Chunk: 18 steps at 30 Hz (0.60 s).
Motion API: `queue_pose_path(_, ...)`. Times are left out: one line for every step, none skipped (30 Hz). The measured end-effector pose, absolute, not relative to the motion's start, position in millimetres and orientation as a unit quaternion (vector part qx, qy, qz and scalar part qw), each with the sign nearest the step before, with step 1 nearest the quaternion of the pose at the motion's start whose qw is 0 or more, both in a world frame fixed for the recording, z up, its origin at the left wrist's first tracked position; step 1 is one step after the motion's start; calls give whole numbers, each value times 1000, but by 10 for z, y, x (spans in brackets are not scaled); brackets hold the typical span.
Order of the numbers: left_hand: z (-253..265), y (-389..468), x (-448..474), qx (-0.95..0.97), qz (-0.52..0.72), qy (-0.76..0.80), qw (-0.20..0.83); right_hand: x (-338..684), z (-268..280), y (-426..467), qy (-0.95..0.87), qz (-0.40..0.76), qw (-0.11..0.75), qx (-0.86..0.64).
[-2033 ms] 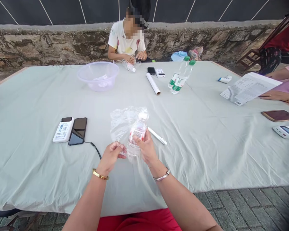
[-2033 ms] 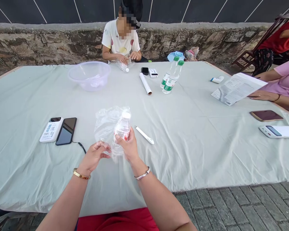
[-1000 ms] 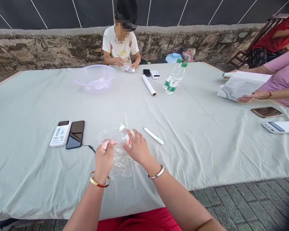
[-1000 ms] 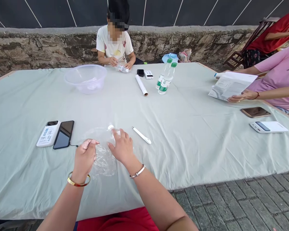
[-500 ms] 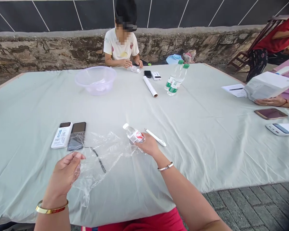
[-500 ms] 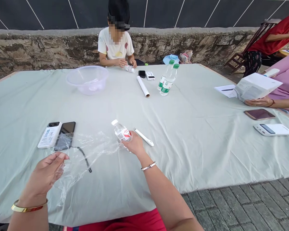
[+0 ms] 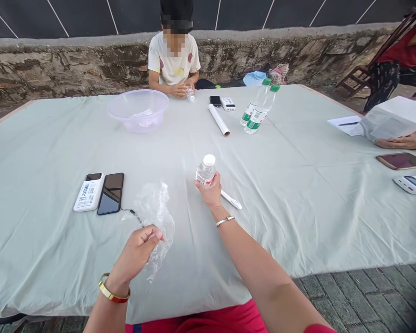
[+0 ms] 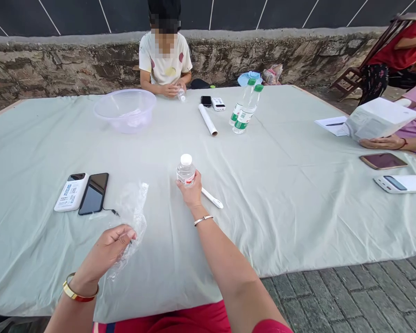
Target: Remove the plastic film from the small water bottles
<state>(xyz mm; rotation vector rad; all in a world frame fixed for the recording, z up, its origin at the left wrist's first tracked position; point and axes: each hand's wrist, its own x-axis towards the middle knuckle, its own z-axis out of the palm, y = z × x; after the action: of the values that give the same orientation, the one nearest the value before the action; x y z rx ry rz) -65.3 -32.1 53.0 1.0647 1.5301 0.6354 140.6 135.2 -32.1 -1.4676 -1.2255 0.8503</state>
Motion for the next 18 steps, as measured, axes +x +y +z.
queue_pose_path(539, -312, -605, 469, 267, 638, 550, 1421, -320, 1344, -514, 352, 489, -610)
queue_pose_path(550, -301, -558, 490, 264, 627, 545, 1439, -305, 1327, -523, 352, 479, -611)
queue_pose_path(562, -290, -514, 512, 260, 618, 537, 1460, -273, 1293, -534, 350, 469, -610)
queue_pose_path(572, -282, -474, 533, 252, 610, 530, 1485, -220, 1236, -543, 342, 462, -612)
queue_pose_path(578, -276, -440, 550, 241, 605, 524, 1513, -145, 1151, -549, 327, 459, -617)
queue_pose_path(582, -275, -411, 562, 227, 601, 521, 1543, -46, 1039, -553, 309, 462, -620)
queue_pose_path(584, -278, -386, 571, 211, 597, 522, 1571, 75, 903, -557, 298, 467, -618)
queue_pose_path(587, -285, -363, 580, 196, 590, 526, 1596, 215, 755, -563, 303, 476, -604)
queue_pose_path(598, -296, -339, 590, 180, 579, 534, 1611, 366, 608, -579, 344, 483, -560)
queue_pose_path(620, -310, -312, 605, 163, 560, 542, 1612, 521, 477, -609, 421, 468, -483)
queue_pose_path(660, -325, -284, 625, 147, 532, 551, 1596, 667, 376, -631, 511, 436, -388)
queue_pose_path(721, -340, -255, 650, 133, 496, 560, 1559, 793, 313, -628, 586, 409, -309)
queue_pose_path(802, -354, -228, 674, 117, 455, 570, 1503, 890, 290, -613, 648, 378, -246)
queue_pose_path(902, -368, -209, 695, 101, 414, 579, 1429, 950, 300, -595, 696, 349, -197)
queue_pose_path(1015, -382, -200, 710, 88, 378, 587, 1341, 971, 335, -581, 729, 322, -162)
queue_pose_path(1133, -399, -207, 720, 77, 352, 593, 1245, 954, 381, -580, 749, 291, -134)
queue_pose_path(1247, -419, -231, 725, 67, 336, 598, 1148, 905, 426, -592, 757, 255, -108)
queue_pose_path(1348, -445, -274, 726, 59, 328, 602, 1056, 833, 460, -615, 754, 213, -85)
